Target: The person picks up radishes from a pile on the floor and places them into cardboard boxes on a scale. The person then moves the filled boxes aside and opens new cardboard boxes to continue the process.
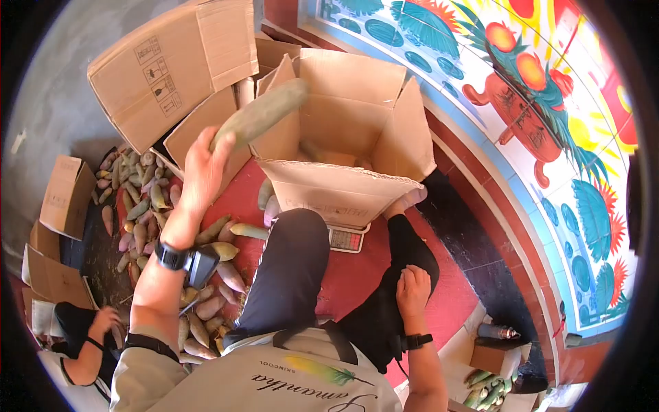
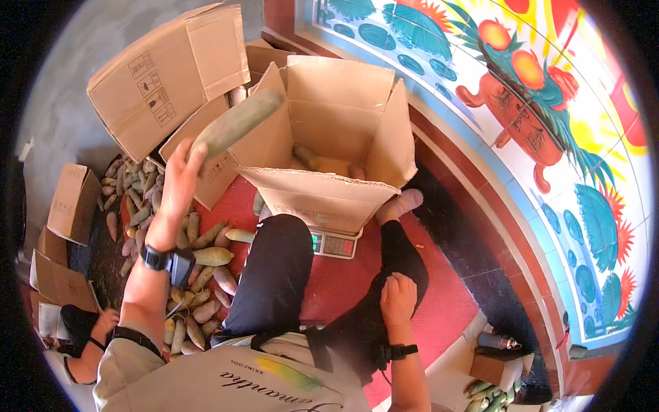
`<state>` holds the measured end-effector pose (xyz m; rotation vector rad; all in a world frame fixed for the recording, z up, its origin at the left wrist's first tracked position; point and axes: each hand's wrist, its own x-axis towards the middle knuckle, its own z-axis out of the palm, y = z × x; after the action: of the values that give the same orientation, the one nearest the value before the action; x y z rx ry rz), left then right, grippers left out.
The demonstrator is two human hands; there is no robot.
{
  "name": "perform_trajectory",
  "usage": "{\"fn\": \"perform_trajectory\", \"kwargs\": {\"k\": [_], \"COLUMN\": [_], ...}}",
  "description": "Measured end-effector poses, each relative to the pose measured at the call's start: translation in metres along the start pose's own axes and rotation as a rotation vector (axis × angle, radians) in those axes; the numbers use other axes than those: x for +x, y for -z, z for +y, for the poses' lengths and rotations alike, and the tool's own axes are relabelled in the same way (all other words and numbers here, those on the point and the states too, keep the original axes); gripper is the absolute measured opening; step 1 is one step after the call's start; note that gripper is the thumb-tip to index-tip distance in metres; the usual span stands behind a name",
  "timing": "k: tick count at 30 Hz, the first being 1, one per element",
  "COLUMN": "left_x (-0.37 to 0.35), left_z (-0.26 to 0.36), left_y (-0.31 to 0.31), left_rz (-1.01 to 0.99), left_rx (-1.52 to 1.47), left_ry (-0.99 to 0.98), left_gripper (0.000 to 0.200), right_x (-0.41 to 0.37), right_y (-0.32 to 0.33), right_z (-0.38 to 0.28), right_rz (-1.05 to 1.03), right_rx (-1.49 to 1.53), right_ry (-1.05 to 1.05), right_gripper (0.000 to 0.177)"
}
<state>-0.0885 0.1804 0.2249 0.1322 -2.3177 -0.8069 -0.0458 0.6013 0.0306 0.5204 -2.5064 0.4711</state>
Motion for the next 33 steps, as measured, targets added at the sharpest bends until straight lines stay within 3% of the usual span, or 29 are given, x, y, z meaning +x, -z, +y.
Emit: {"fn": "perform_trajectory", "kwargs": {"k": [2,3,6,10,17,21,23,25,27,33], "left_x": [0.016,0.015,-0.001,-0.045,-0.140,-0.208,-0.240,-0.278,-0.270,-0.264], "left_z": [0.014,0.021,0.035,0.007,-0.107,-0.168,-0.212,-0.254,-0.214,-0.192], "left_y": [-0.013,-0.016,-0.021,-0.033,-0.031,-0.019,-0.022,-0.023,-0.021,-0.038], "left_rz": [-0.033,-0.043,-0.047,-0.060,-0.226,-0.628,-1.038,-0.914,-0.981,-1.059], "left_rx": [-0.542,-0.544,-0.393,-0.186,0.092,0.382,0.655,0.250,0.365,0.355], "left_ry": [0.145,0.141,0.048,-0.034,0.096,0.208,-0.022,0.333,0.284,0.383], "left_gripper": [0.034,0.034,0.034,0.029,0.019,0.016,0.022,0.024,0.025,0.028], "right_x": [0.000,-0.001,-0.002,-0.003,0.001,0.000,-0.001,-0.003,-0.004,-0.012], "right_y": [0.001,0.001,0.003,0.006,0.004,0.002,0.002,0.004,0.004,0.020], "right_z": [0.001,0.001,0.001,0.003,0.002,0.003,0.003,0.005,0.005,0.011], "right_rz": [0.009,0.014,0.023,0.030,0.072,0.118,0.136,0.154,0.187,0.236], "right_rx": [0.004,0.013,0.029,0.039,0.066,0.080,0.072,0.039,0.086,0.094], "right_ry": [-0.009,-0.012,-0.033,-0.047,-0.047,-0.035,-0.034,-0.049,-0.029,-0.128], "right_gripper": [0.013,0.013,0.014,0.015,0.015,0.013,0.012,0.011,0.011,0.012]}}
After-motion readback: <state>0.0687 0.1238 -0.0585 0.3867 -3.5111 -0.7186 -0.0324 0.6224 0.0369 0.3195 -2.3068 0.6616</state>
